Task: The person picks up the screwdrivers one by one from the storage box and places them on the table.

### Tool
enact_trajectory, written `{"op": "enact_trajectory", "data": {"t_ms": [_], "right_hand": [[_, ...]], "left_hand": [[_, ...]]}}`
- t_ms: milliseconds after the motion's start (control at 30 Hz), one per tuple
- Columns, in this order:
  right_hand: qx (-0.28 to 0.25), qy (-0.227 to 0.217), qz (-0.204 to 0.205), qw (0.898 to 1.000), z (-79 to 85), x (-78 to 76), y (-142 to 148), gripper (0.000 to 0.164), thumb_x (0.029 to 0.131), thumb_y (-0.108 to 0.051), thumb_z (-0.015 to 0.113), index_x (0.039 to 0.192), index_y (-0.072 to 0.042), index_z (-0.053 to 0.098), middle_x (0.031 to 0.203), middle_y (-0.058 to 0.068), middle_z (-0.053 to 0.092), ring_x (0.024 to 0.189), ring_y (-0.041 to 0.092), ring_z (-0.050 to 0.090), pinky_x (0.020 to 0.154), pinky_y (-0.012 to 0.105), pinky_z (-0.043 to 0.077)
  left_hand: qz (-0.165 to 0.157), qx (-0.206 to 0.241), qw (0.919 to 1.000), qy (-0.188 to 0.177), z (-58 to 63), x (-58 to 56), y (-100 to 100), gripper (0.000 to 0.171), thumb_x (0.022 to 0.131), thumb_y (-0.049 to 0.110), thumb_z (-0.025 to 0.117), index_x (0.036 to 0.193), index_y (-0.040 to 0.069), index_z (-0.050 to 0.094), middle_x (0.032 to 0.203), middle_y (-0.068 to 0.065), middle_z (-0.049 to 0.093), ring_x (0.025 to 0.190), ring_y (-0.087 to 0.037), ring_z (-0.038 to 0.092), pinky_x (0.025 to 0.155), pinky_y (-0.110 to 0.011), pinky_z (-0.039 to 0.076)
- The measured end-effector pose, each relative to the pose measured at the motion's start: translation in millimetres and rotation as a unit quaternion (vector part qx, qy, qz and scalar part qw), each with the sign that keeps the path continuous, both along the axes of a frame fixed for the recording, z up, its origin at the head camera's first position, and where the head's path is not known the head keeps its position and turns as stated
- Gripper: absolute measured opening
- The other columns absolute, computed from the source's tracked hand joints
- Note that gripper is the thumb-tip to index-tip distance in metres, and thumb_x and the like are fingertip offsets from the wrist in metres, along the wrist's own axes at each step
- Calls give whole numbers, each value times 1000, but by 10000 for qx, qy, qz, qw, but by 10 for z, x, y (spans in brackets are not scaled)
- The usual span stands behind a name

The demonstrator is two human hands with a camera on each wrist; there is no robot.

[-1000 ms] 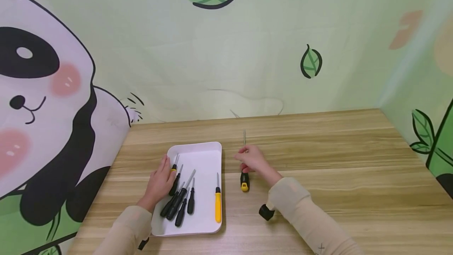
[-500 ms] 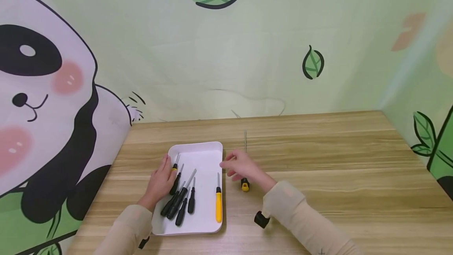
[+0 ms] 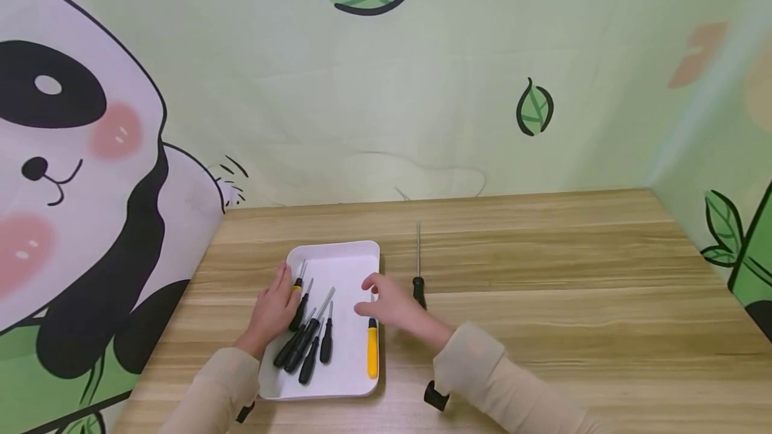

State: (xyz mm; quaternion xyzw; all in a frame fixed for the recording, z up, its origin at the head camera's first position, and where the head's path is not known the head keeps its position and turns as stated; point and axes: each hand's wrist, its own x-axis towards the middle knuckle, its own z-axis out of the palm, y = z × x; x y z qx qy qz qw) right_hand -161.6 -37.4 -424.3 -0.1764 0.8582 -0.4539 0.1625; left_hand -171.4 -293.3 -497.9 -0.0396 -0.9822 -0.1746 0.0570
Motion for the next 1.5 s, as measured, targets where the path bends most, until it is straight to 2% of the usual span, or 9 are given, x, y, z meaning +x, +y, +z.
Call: {"op": "enact_trajectory", "data": {"t_ms": [233, 433, 600, 833, 1067, 1133, 1200, 1267, 1500], "right_hand": [[796, 598, 169, 9949, 3, 134, -116, 38, 78, -25, 63, 109, -5, 54, 103, 14, 58, 77, 18, 50, 68, 28, 44], [1592, 1059, 292, 9811, -45, 252, -190, 40, 79, -27, 61, 113, -7, 53, 103, 10, 54, 74, 17, 53, 67, 28, 47], [2282, 1930, 523, 9529, -122, 326, -248, 33, 79, -27, 60, 104, -7, 55, 93, 9, 53, 72, 19, 54, 58, 29, 45], [2804, 2575, 587, 9229, -227, 411, -322, 26, 77, -28, 61, 96, -9, 58, 88, 8, 53, 71, 20, 52, 48, 30, 43], [3208, 3683, 638, 8703, -330, 473, -357, 23, 75, -30, 62, 87, -11, 57, 81, 5, 52, 67, 17, 50, 47, 25, 39], [3280, 3769, 668, 8636, -346, 487, -376, 23, 75, -31, 61, 88, -12, 57, 81, 5, 51, 68, 17, 49, 49, 25, 39], [3323, 3739, 694, 8631, -352, 504, -398, 24, 75, -31, 61, 89, -12, 57, 82, 6, 50, 70, 17, 48, 51, 25, 39], [3315, 3601, 708, 8691, -349, 521, -425, 23, 75, -30, 60, 90, -12, 57, 84, 6, 49, 73, 17, 47, 53, 26, 39], [3127, 2628, 726, 9099, -301, 552, -522, 29, 74, -29, 60, 97, -12, 57, 95, 10, 48, 83, 21, 44, 61, 34, 42]], "left_hand": [[-8, 8, 10000, 47, -3, -7, -7, 55, 91, 18, 40, 134, -12, 22, 142, -27, 21, 123, -40, 35, 93, -57, 30], [-5, 35, 10000, 19, -7, -4, -8, 56, 91, 19, 40, 135, -12, 22, 142, -26, 21, 122, -41, 36, 94, -58, 29], [-4, 51, 10000, 27, -12, -2, -7, 56, 91, 19, 40, 135, -11, 22, 142, -26, 21, 122, -40, 36, 94, -57, 29], [2, 59, 10000, 36, -8, 1, -6, 56, 91, 18, 41, 134, -11, 23, 142, -26, 21, 123, -39, 35, 94, -57, 29], [17, 62, 10000, 16, -12, 0, -7, 56, 91, 18, 41, 135, -11, 22, 142, -26, 21, 123, -40, 35, 94, -57, 29], [19, 73, 10000, -19, -6, -2, -4, 56, 91, 18, 40, 135, -11, 22, 143, -25, 20, 123, -40, 35, 95, -57, 29], [19, 85, 9999, -53, 3, -1, 0, 56, 91, 18, 40, 135, -11, 21, 143, -26, 20, 123, -40, 35, 95, -56, 29], [17, 78, 9999, -84, 11, -2, 4, 56, 91, 18, 40, 135, -11, 21, 143, -26, 20, 123, -40, 35, 95, -57, 29], [52, 30, 9999, -128, 5, -6, -7, 56, 91, 18, 40, 135, -11, 20, 143, -26, 18, 121, -43, 35, 95, -57, 29]]}}
